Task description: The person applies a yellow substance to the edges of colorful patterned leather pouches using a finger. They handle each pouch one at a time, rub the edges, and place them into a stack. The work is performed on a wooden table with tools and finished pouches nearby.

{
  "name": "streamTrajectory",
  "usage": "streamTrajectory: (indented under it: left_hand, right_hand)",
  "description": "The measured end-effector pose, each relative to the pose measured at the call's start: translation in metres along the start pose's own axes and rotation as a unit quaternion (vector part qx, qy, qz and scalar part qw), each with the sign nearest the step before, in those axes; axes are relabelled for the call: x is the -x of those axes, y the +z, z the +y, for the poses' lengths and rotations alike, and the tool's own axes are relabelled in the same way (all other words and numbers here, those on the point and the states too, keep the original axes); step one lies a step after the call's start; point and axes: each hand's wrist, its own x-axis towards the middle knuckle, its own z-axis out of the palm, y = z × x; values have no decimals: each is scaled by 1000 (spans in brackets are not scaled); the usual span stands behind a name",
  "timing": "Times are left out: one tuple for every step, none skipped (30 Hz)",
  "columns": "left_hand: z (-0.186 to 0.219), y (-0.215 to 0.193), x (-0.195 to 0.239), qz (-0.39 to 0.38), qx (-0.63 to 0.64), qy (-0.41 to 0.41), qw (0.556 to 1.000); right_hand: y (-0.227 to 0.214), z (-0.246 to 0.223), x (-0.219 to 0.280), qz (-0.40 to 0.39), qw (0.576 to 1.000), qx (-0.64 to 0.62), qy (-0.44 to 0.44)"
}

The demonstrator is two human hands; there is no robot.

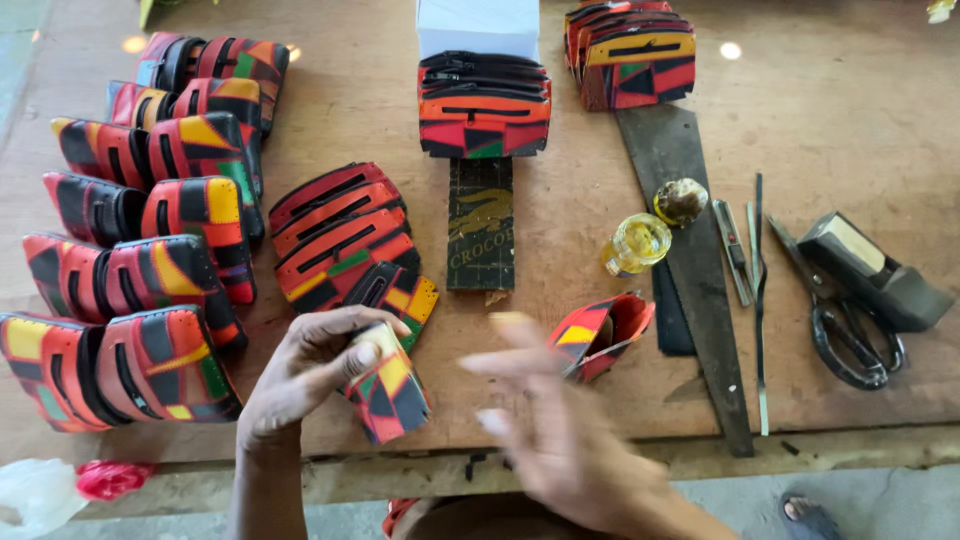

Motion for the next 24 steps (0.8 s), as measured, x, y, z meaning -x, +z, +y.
streamTrajectory:
  left_hand:
    - [0,1,3,-15,12,-14,1000]
    - [0,2,7,-16,16,-9,1000]
    - [1,3,9,-18,20,1,1000]
    - [3,3,12,-20,23,12,999]
    - [5,4,19,6,6,42,999]
    - [8,4,28,32,-11,72,997]
    - [12,2,31,57,-27,102,993]
    - [16,-1,31,88,-24,134,987]
    - [20,-5,31,112,23,167,979]
    - [23,-7,29,130,75,194,969]
    - [24,-7,30,144,133,221,956]
    - [25,-5,29,128,200,225,945]
    - [27,-2,23,94,259,231,933]
    - [28,4,17,59,315,230,919]
    - [26,13,12,19,355,214,910]
    - [21,23,7,-18,391,194,899]
    - [14,38,6,-49,425,163,889]
    - [8,51,7,-69,442,135,884]
    - [2,63,4,-78,448,118,883]
    - [-4,74,2,-89,457,103,879]
    - [-8,86,-1,-89,462,90,878]
    - [-11,95,-3,-76,448,55,889]
    - [-13,103,-4,-64,431,20,900]
    - [-14,108,-6,-50,413,-14,909]
  right_hand:
    - [18,3,-6,-19,997,39,-65]
    - [35,7,-11,-33,998,-27,-54]
    - [49,13,-21,-46,994,-90,-47]
    - [61,19,-31,-57,996,-55,-49]
    - [73,25,-43,-68,996,-20,-51]
    - [82,30,-52,-80,995,15,-53]
    - [88,34,-58,-77,995,37,-56]
    - [92,37,-63,-73,994,59,-59]
    - [95,38,-64,-68,993,79,-57]
    - [96,38,-64,-78,993,62,-58]
    - [94,36,-60,-91,993,43,-60]
    - [90,31,-56,-104,992,23,-61]
    - [83,25,-56,-77,996,5,-50]
    - [74,17,-53,-50,998,-15,-39]
    - [64,9,-49,-23,999,-33,-26]
    - [51,5,-47,-6,995,-96,-36]
    - [38,0,-43,8,986,-163,-39]
    - [27,-4,-39,24,972,-228,-43]
    - [19,-7,-37,28,968,-247,-39]
    - [12,-11,-36,32,963,-266,-35]
    - [7,-14,-36,37,958,-284,-31]
    - [3,-16,-36,46,956,-291,-5]
    - [0,-18,-35,56,953,-298,20]
    - [-3,-19,-35,65,949,-305,45]
